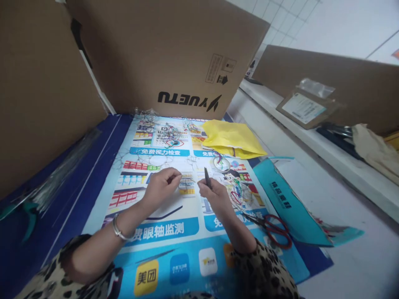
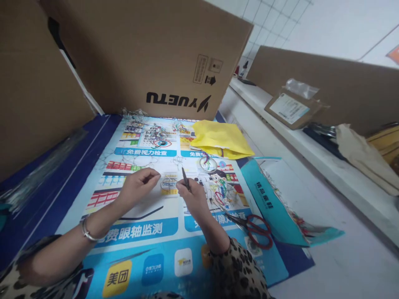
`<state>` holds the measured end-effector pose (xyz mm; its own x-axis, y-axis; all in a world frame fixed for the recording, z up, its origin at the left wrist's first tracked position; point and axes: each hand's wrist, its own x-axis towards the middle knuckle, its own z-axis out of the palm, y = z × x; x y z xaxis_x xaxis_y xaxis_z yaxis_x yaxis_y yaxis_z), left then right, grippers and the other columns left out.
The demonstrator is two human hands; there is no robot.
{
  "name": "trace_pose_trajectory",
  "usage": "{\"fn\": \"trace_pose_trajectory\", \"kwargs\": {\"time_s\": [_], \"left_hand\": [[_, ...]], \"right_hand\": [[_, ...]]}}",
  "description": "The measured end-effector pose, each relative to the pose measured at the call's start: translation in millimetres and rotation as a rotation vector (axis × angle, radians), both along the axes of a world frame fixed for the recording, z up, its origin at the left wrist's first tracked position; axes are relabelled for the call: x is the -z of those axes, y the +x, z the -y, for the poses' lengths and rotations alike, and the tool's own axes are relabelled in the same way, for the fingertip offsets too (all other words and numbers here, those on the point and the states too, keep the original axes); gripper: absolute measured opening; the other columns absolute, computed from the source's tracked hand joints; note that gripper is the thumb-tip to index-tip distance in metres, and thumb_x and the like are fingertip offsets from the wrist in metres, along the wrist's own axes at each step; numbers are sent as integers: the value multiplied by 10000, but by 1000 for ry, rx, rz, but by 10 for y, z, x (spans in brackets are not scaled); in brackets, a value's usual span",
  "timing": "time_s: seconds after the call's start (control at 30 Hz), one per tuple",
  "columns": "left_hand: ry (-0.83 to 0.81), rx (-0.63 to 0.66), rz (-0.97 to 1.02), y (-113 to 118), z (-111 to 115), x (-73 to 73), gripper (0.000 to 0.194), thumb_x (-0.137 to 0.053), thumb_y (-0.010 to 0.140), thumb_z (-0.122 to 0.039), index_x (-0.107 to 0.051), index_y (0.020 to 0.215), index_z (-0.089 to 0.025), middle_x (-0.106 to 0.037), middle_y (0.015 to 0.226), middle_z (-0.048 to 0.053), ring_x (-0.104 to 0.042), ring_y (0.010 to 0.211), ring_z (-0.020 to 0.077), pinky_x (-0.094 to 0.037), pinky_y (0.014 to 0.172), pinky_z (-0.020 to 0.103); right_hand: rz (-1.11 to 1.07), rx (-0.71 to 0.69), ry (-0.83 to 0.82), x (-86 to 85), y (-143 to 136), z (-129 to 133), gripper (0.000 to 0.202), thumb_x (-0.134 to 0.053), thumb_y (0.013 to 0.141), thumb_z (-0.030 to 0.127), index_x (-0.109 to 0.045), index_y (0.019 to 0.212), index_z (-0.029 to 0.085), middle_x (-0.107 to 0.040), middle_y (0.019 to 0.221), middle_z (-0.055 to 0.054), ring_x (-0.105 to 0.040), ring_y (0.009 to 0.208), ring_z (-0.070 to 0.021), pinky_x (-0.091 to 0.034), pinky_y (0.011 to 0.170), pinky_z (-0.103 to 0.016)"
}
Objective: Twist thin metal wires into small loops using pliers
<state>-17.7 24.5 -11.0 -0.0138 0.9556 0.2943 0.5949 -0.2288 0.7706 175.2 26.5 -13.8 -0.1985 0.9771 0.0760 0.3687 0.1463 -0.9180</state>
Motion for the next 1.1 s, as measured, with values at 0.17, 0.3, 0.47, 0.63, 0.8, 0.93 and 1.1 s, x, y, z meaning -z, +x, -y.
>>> {"fn": "trace_pose_trajectory", "kwargs": {"time_s": [0.17, 0.3, 0.47, 0.63, 0.8, 0.93, 1.1], "left_hand": [[100, 1, -116, 23, 131, 76, 148, -470, 822, -215, -608, 769, -199, -641, 735, 19, -573, 693, 151, -397, 622, 241], [44, -12, -31, 22, 248, 124, 137, -475, 816, -218, -603, 770, -204, -623, 719, 17, -559, 689, 158, -396, 624, 251], [-211, -119, 320, 88, 438, 113, 142, -495, 824, -278, -565, 726, -202, -563, 666, -18, -507, 640, 140, -390, 602, 236], [-376, -188, 597, 196, 506, 116, 207, -544, 799, -343, -519, 670, -184, -454, 553, -44, -407, 523, 107, -337, 500, 208], [-476, -128, 794, 229, 472, 194, 240, -572, 787, -371, -501, 669, -174, -453, 508, -55, -395, 460, 82, -312, 453, 191], [-537, -22, 889, 176, 454, 251, 242, -563, 804, -396, -516, 718, -176, -492, 510, -45, -428, 455, 79, -315, 455, 190], [-606, 90, 938, 96, 437, 234, 258, -549, 817, -418, -526, 735, -174, -478, 489, -50, -375, 406, 58, -232, 408, 177]], "right_hand": [[-172, -91, -137, -6, -185, -19, 232, -510, 816, 391, -593, 828, 175, -484, 568, 31, -467, 576, -114, -399, 569, -246], [-256, -146, -228, 43, -249, 5, 207, -560, 788, 376, -560, 714, 183, -484, 570, 35, -443, 561, -105, -364, 548, -238], [-445, -208, -409, 162, -290, 125, 171, -595, 779, 355, -563, 782, 186, -514, 588, 33, -447, 562, -107, -347, 540, -245], [-464, -234, -446, 211, -332, 232, 180, -597, 783, 364, -554, 769, 190, -536, 592, 30, -477, 575, -115, -366, 564, -254], [-418, -278, -443, 202, -356, 260, 184, -606, 777, 358, -572, 719, 186, -566, 614, 24, -506, 596, -114, -398, 600, -256], [-509, -255, -547, 232, -340, 242, 174, -617, 771, 354, -581, 740, 187, -578, 625, 13, -527, 597, -123, -401, 565, -257], [-630, -265, -642, 263, -292, 203, 144, -604, 792, 328, -577, 791, 187, -573, 610, 14, -521, 559, -115, -357, 500, -236]]}}
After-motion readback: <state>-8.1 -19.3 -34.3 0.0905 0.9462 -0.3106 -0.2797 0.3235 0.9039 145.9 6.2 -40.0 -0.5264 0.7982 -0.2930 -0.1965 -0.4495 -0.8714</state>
